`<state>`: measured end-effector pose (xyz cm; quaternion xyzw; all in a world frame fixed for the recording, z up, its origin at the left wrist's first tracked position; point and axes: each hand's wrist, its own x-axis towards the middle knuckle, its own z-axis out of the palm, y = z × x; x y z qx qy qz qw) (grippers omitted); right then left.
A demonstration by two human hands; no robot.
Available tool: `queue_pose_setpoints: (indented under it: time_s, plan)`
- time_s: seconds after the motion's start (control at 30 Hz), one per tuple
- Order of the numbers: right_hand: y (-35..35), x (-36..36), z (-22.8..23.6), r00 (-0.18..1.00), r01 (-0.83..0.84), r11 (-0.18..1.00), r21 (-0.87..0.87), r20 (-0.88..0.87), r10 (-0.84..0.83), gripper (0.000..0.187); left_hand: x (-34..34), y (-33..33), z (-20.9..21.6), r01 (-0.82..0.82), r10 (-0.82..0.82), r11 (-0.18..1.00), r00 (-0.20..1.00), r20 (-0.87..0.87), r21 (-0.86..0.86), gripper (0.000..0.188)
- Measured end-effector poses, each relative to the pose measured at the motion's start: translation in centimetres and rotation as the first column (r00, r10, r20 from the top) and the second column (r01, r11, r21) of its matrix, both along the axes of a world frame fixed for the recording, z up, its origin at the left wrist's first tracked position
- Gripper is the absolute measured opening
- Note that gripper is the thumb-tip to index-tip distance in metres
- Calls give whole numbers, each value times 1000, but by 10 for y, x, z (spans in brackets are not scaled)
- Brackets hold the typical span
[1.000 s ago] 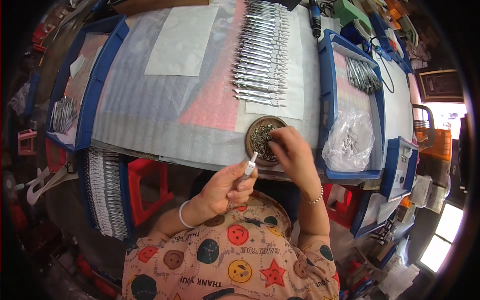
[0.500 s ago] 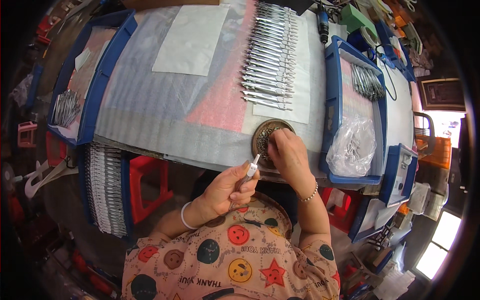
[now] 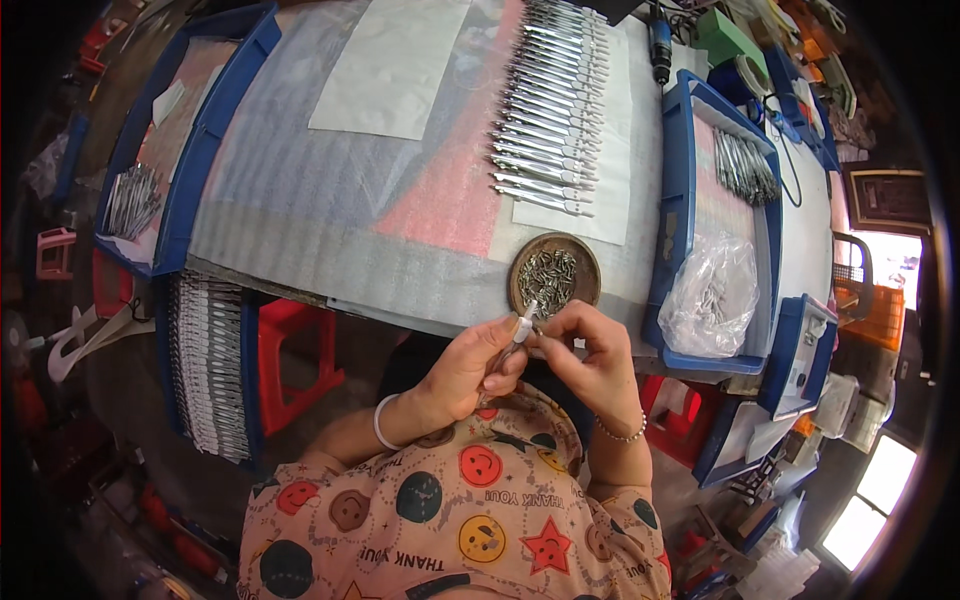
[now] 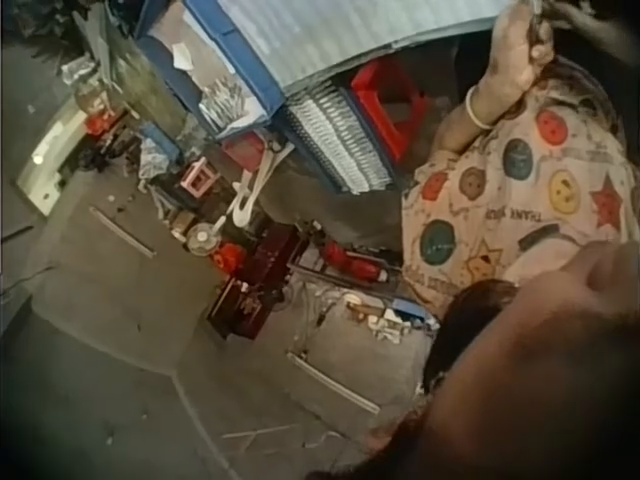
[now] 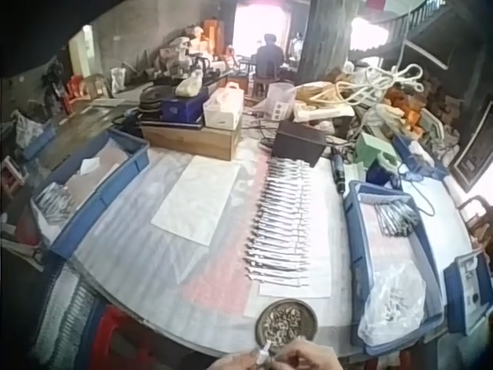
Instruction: Assembling small metal and plastic components for writing instruments at a workbench.
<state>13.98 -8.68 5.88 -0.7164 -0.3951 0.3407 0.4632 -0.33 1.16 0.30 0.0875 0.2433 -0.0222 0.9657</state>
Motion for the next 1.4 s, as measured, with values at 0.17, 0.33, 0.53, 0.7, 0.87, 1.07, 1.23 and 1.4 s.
queue_pose_setpoints:
  time_s: [0.17, 0.33, 0.53, 0.7, 0.87, 1.07, 1.23, 1.4]
  plan:
    - [0, -6, 14, 997, -27, 997, -78, -70, 22, 7, 2, -5, 2, -28, 27, 994, 1000, 12, 107, 31]
    - [1, -6, 13, 995, -10, 992, -123, -99, -2, 7, 3, -7, 6, -50, 48, 987, 999, 18, 151, 30]
    - [2, -4, 14, 965, 20, 987, -159, -254, -60, 8, 2, -7, 7, -38, 31, 955, 999, 29, 294, 25]
    - [-6, 2, 3, 959, -32, 986, -165, -282, -16, 9, 1, -9, 4, -22, 1, 952, 998, 70, 306, 23]
    - [-8, -4, -6, 856, 66, 998, 11, -514, -51, 30, -2, -11, 3, -8, -19, 971, 994, 111, 239, 23]
    - [-15, -9, -13, 785, 5, 994, 107, -617, 62, 22, -4, -17, 11, 35, -47, 995, 992, 119, 97, 27]
    - [-17, -27, -19, 906, 142, 981, 128, -416, -77, 14, -4, -17, 10, 89, -93, 995, 988, 120, 36, 31]
    - [-18, -36, -16, 771, 150, 986, 69, -633, -73, 13, -11, -19, 17, 65, -61, 996, 995, 76, -61, 35]
